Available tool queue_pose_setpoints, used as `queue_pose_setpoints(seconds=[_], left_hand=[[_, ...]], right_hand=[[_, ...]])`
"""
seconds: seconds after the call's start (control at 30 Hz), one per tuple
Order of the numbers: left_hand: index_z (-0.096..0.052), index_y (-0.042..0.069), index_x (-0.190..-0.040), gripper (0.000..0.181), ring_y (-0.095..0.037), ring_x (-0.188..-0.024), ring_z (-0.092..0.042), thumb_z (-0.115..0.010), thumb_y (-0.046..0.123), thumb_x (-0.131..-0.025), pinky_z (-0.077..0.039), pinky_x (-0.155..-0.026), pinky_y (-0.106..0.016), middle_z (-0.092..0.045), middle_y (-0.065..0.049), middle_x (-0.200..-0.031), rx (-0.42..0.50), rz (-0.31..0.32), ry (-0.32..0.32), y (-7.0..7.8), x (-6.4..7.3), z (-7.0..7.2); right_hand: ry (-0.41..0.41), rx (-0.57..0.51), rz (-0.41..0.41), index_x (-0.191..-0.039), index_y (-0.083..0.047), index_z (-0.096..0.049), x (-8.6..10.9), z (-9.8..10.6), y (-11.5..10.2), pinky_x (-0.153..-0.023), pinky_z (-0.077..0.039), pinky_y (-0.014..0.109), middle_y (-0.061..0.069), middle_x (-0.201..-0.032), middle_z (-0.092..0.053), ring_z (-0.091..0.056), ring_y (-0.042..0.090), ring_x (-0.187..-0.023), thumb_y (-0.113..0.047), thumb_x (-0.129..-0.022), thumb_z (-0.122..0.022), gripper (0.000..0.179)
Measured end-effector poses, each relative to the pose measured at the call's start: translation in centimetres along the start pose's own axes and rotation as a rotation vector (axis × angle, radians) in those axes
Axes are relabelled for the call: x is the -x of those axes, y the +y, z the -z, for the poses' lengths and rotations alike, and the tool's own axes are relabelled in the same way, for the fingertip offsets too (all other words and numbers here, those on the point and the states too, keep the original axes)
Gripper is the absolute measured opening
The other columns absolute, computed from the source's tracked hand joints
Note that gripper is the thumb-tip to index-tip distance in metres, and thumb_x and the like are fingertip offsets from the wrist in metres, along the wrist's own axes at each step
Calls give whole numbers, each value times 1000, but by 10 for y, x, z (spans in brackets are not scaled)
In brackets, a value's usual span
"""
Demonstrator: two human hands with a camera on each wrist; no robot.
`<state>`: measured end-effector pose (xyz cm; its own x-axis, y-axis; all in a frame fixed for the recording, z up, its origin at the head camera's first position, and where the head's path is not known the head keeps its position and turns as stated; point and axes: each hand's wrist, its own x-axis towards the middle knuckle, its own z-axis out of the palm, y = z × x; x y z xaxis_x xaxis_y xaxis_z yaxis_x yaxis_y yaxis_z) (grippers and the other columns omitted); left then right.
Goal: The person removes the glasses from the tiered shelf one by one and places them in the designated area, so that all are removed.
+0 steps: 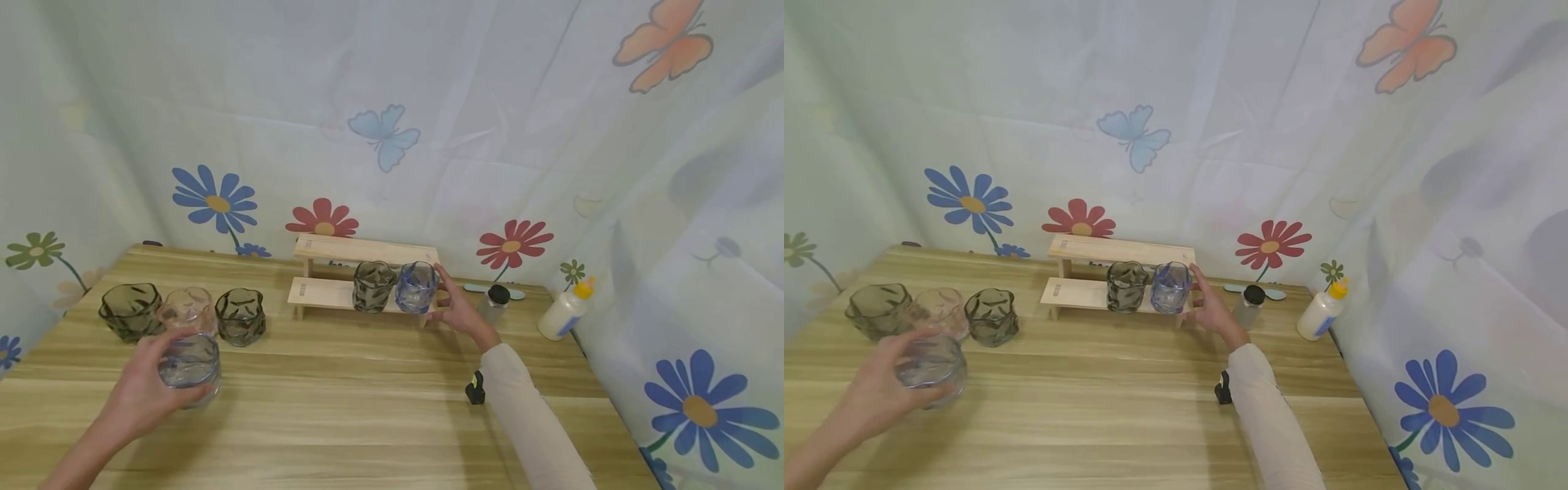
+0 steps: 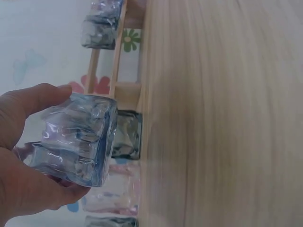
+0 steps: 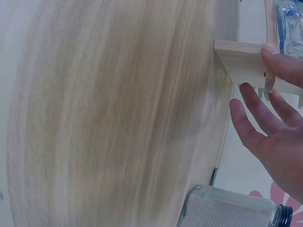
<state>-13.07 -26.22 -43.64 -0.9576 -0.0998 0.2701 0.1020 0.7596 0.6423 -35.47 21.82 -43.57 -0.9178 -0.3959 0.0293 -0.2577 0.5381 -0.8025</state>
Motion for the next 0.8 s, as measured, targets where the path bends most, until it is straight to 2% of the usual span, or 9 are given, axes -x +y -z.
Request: queue_pose_setpoints(seconds=[0.13,0.33,0.4,0.5,0.6,0.67,0.73,0.8], left_hand=[[-45,2,-141,99,-48,-98,-51,-97,22,-59,-46,-71,-62,-44,-32,-117,-13,50,16,-13,1,6],[-43,-3,-140,97,-50,-101,-45,-95,21,-62,-43,-73,-65,-42,-37,-119,-49,118,44,-29,-2,16],[-43,-4,-139,96,-51,-101,-44,-95,20,-62,-43,-72,-63,-43,-38,-119,-61,130,64,-34,-4,19],[-42,-5,-141,96,-53,-103,-42,-93,19,-64,-42,-74,-65,-42,-40,-121,-63,165,76,-39,-6,23],[-40,-6,-142,96,-54,-104,-41,-92,20,-66,-41,-75,-68,-39,-41,-122,-71,221,87,-43,-8,26],[-38,-6,-142,95,-55,-105,-40,-91,20,-67,-40,-77,-69,-38,-42,-123,-75,254,98,-45,-9,28],[-39,-7,-141,96,-55,-105,-40,-92,20,-66,-39,-78,-67,-39,-41,-122,-83,263,132,-49,-9,29],[-39,-8,-141,94,-55,-106,-39,-91,19,-67,-37,-79,-63,-41,-41,-121,-85,264,158,-53,-9,30]], right_hand=[[-4,-6,2,-162,-27,-7,0,0,0,-95,-52,57,32,-153,-35,-56,56,-120,8,-83,-74,110],[-11,-4,3,-162,-23,-4,-1,0,1,-95,-51,60,34,-153,-33,-54,59,-121,8,-83,-74,110],[-21,-15,-13,-162,-20,-4,2,1,-6,-96,-50,60,35,-154,-32,-53,59,-122,9,-83,-73,109],[-29,-15,-20,-162,-16,-5,8,2,-18,-95,-51,59,37,-153,-31,-52,60,-122,10,-83,-72,106],[-13,-2,-14,-162,-22,-7,9,1,-16,-95,-52,57,34,-153,-33,-54,58,-121,9,-83,-72,107],[-1,4,-4,-162,-27,-7,4,0,-7,-94,-52,56,33,-153,-34,-56,56,-120,7,-83,-74,109],[5,8,-8,-162,-31,-8,2,0,-1,-96,-52,56,30,-154,-35,-56,55,-120,6,-83,-74,110],[3,9,-4,-162,-29,-7,1,0,-1,-95,-52,57,31,-154,-34,-56,56,-120,6,-83,-74,110]])
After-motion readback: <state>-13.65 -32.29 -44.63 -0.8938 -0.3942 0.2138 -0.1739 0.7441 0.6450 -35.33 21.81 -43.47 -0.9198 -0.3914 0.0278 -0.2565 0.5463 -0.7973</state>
